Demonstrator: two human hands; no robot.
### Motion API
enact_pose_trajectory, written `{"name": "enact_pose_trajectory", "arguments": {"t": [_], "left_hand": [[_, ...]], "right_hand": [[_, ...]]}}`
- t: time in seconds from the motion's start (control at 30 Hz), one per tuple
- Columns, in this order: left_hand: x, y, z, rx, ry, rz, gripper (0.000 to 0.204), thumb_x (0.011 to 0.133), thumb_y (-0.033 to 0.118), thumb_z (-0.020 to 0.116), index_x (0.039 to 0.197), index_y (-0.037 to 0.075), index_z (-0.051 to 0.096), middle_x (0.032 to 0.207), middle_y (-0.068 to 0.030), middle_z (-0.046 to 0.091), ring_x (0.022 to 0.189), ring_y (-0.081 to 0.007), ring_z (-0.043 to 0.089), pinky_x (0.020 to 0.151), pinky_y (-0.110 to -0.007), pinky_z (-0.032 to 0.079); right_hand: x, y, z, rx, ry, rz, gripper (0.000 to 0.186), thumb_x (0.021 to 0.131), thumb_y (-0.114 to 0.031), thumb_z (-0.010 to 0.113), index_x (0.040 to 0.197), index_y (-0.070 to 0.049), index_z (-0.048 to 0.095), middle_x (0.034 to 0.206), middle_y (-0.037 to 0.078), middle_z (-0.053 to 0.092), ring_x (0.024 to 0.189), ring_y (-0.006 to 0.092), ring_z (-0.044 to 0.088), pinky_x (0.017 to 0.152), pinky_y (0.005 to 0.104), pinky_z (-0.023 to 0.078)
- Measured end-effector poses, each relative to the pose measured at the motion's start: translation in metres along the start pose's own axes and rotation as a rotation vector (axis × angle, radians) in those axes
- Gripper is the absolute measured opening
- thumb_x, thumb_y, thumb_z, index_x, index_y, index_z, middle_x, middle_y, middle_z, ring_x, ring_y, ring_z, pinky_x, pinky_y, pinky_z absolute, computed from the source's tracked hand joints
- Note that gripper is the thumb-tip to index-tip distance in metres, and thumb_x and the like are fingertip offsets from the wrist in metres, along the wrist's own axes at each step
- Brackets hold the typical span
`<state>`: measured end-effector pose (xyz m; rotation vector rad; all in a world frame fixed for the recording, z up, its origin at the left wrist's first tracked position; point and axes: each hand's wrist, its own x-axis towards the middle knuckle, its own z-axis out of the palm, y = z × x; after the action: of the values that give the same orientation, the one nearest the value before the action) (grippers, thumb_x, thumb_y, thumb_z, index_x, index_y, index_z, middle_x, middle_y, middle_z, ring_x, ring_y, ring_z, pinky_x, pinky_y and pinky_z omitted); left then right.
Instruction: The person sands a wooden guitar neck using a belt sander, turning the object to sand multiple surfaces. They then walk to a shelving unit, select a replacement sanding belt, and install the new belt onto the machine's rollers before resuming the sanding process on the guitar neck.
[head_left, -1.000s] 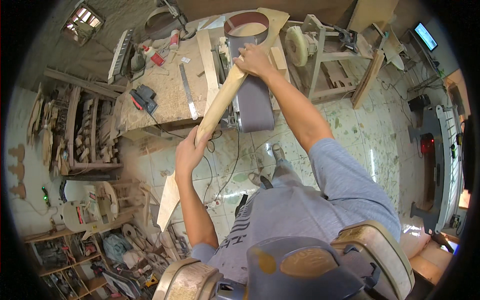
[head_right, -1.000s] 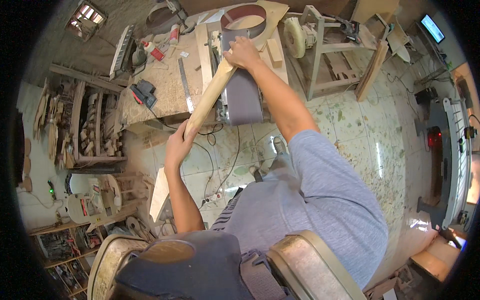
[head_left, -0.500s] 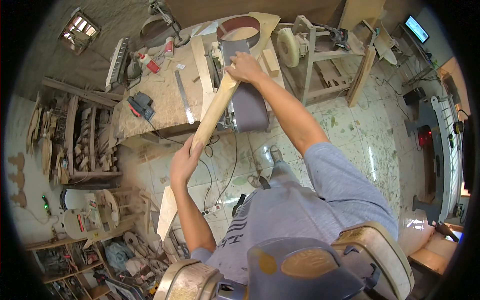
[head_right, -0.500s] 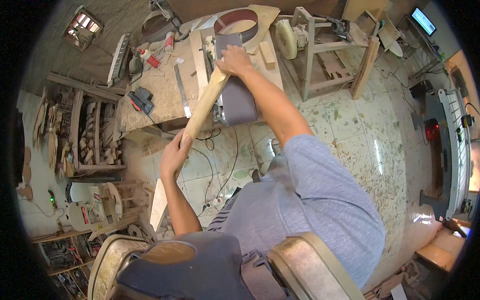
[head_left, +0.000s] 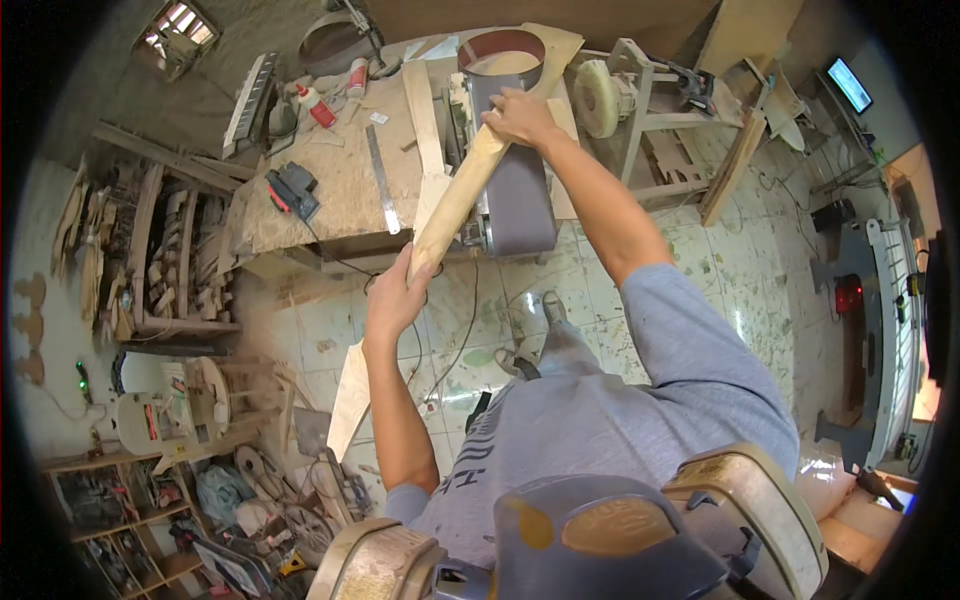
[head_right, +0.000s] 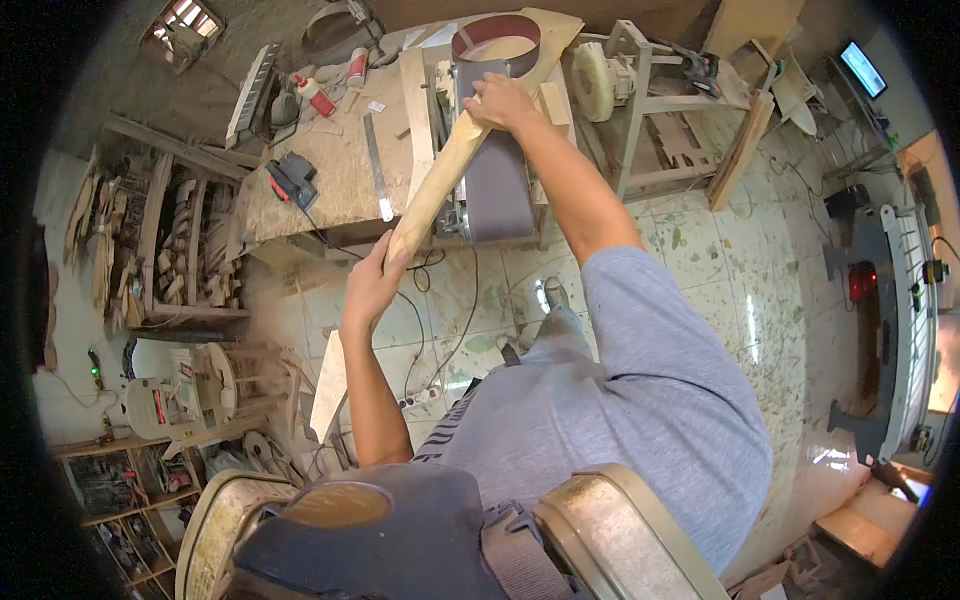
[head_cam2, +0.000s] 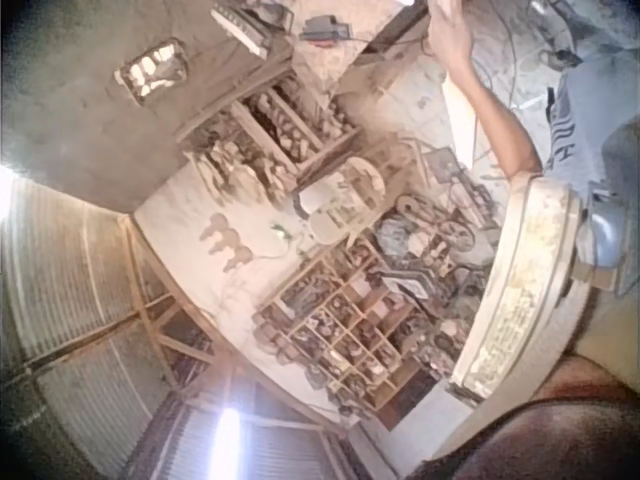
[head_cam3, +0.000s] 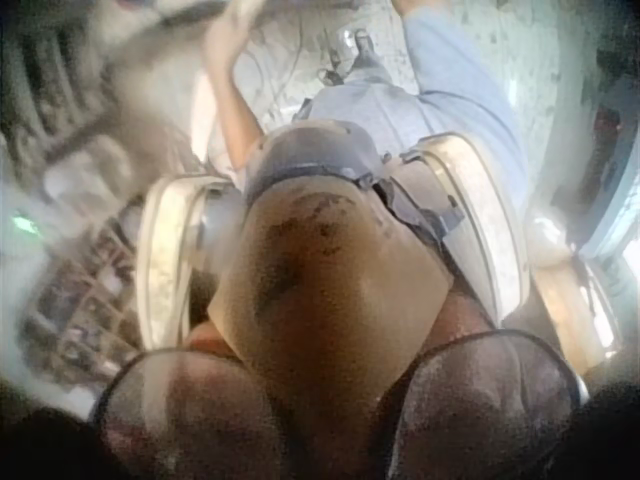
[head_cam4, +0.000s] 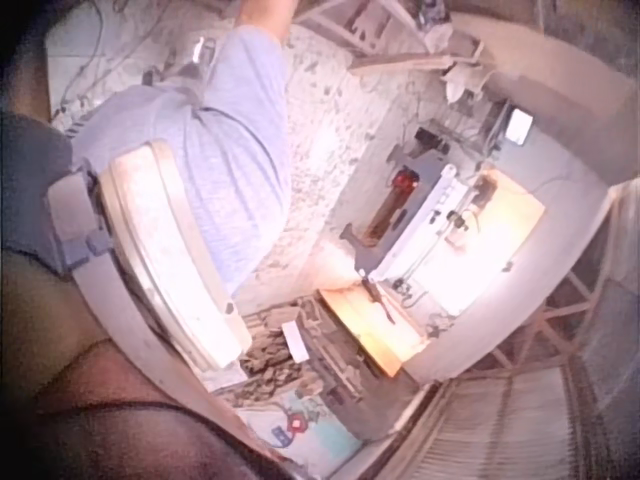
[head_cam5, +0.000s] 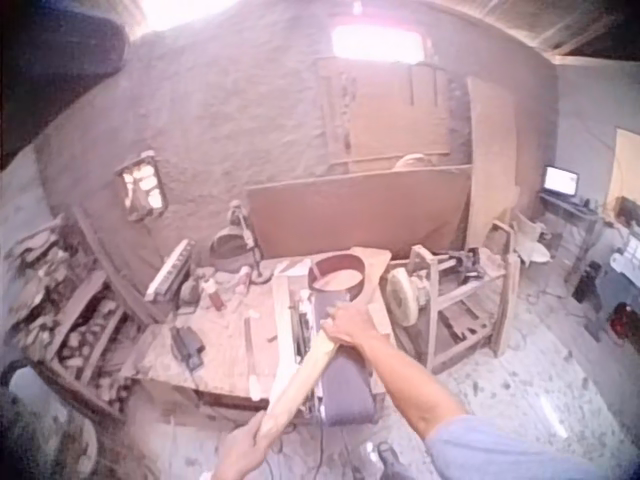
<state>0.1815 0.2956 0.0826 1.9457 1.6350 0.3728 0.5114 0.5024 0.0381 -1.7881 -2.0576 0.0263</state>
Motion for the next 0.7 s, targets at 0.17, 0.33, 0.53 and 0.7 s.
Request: {"name": "enact_pose_trajectory", "arguments": {"t": [0.17, 0.33, 0.53, 0.7], "left_hand": [[-0.011, -0.005, -0.004, -0.061, -0.004, -0.073, 0.059, 0.096, 0.047, 0.053, 0.141, 0.008, 0.053, 0.102, -0.028, 0.069, 0.102, -0.0451, 0.065, 0.089, -0.047, 0.049], [-0.01, -0.009, -0.003, -0.136, -0.003, -0.126, 0.055, 0.098, 0.046, 0.051, 0.139, 0.01, 0.055, 0.106, -0.0278, 0.068, 0.105, -0.0453, 0.064, 0.091, -0.046, 0.049], [0.019, -0.01, -0.002, -0.033, -0.074, 0.01, 0.051, 0.101, 0.044, 0.046, 0.138, 0.011, 0.056, 0.115, -0.0278, 0.065, 0.111, -0.0446, 0.061, 0.095, -0.044, 0.048], [0.069, -0.006, 0.01, -0.023, -0.071, 0.14, 0.054, 0.103, 0.044, 0.042, 0.143, 0.008, 0.051, 0.143, -0.028, 0.046, 0.134, -0.0442, 0.044, 0.11, -0.041, 0.037]], "right_hand": [[0.014, -0.018, 0.012, -0.006, -0.032, -0.029, 0.057, 0.091, -0.051, 0.052, 0.12, -0.005, 0.068, 0.132, 0.022, 0.058, 0.124, 0.0367, 0.054, 0.105, 0.0463, 0.042], [0.015, -0.026, 0.008, 0.005, -0.083, -0.024, 0.057, 0.091, -0.052, 0.053, 0.121, -0.006, 0.068, 0.13, 0.021, 0.059, 0.121, 0.0371, 0.056, 0.104, 0.0475, 0.042], [0.003, 0.007, 0.007, 0.06, 0.08, -0.022, 0.054, 0.091, -0.05, 0.054, 0.123, -0.008, 0.068, 0.129, 0.021, 0.06, 0.121, 0.036, 0.056, 0.103, 0.0457, 0.044], [-0.001, 0.061, 0.007, 0.044, 0.195, -0.011, 0.054, 0.091, -0.053, 0.053, 0.123, -0.012, 0.07, 0.128, 0.02, 0.062, 0.121, 0.035, 0.056, 0.104, 0.0448, 0.044]]}}
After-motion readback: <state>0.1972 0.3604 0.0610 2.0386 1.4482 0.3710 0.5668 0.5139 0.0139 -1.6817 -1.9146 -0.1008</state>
